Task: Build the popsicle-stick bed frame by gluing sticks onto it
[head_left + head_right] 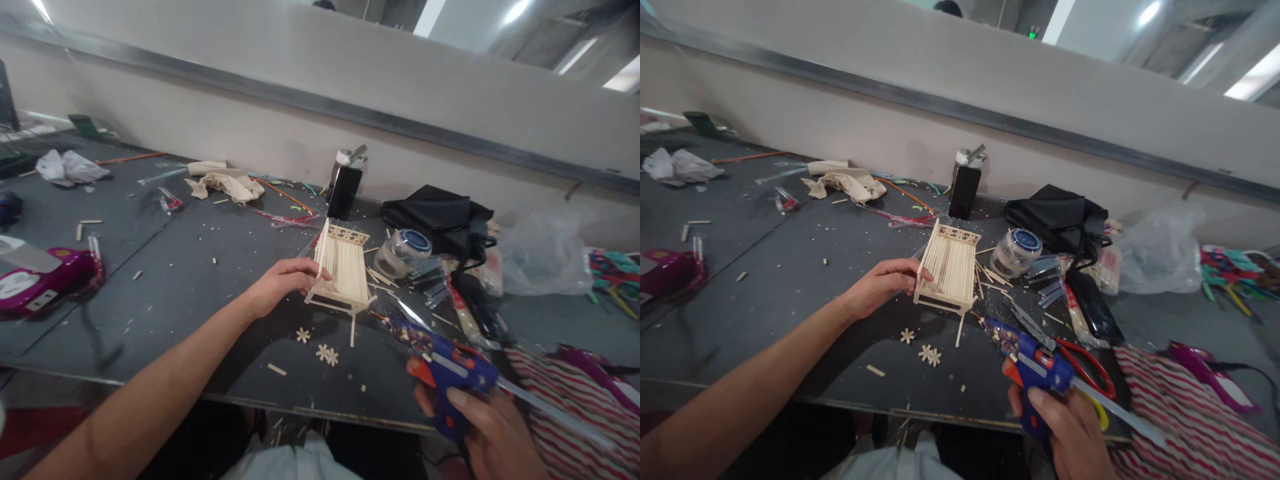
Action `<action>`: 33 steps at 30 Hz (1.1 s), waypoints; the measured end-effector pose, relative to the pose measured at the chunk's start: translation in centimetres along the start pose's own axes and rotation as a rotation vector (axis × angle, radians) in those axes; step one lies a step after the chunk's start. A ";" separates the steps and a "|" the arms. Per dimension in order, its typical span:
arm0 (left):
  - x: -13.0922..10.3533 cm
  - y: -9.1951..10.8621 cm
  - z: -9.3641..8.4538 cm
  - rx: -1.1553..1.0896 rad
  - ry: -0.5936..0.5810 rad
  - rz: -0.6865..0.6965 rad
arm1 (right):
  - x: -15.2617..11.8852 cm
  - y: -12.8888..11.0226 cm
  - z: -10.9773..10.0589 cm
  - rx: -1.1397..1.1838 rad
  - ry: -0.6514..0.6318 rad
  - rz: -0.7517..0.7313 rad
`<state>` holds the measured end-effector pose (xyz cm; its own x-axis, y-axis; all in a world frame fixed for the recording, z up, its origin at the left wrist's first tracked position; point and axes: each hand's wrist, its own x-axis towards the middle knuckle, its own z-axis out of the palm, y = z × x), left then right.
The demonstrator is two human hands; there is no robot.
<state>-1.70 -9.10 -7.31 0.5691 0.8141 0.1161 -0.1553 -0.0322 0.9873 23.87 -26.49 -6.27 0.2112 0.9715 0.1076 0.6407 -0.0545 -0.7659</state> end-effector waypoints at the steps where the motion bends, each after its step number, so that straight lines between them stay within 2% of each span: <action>1: 0.1 0.0 0.0 -0.033 0.014 0.000 | 0.1 -0.5 0.4 0.054 -0.027 0.012; 5: 0.4 -0.3 0.2 -0.099 0.078 0.004 | 0.9 -2.9 1.7 0.268 -0.121 0.100; 11: 0.7 -0.9 -0.2 -0.084 0.081 -0.003 | 2.4 -5.7 2.5 0.078 -0.148 -0.010; 15: 0.8 -1.4 -0.5 -0.051 0.084 0.030 | 2.5 -6.0 3.3 0.030 -0.117 -0.046; 21: 0.9 -1.7 -1.0 -0.008 0.072 0.069 | 2.4 -6.1 4.0 0.140 -0.087 0.065; 27: 0.7 -1.2 -1.0 -0.022 0.005 0.107 | 2.5 -5.6 4.1 0.078 -0.068 -0.027; 33: 0.7 -1.2 -1.0 0.042 0.058 0.152 | 2.7 -5.1 4.0 -0.043 -0.106 -0.138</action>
<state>-1.87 -7.93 -8.54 0.4937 0.8301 0.2593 -0.2012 -0.1810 0.9627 18.19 -22.62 -4.64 0.0412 0.9892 0.1406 0.6900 0.0737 -0.7200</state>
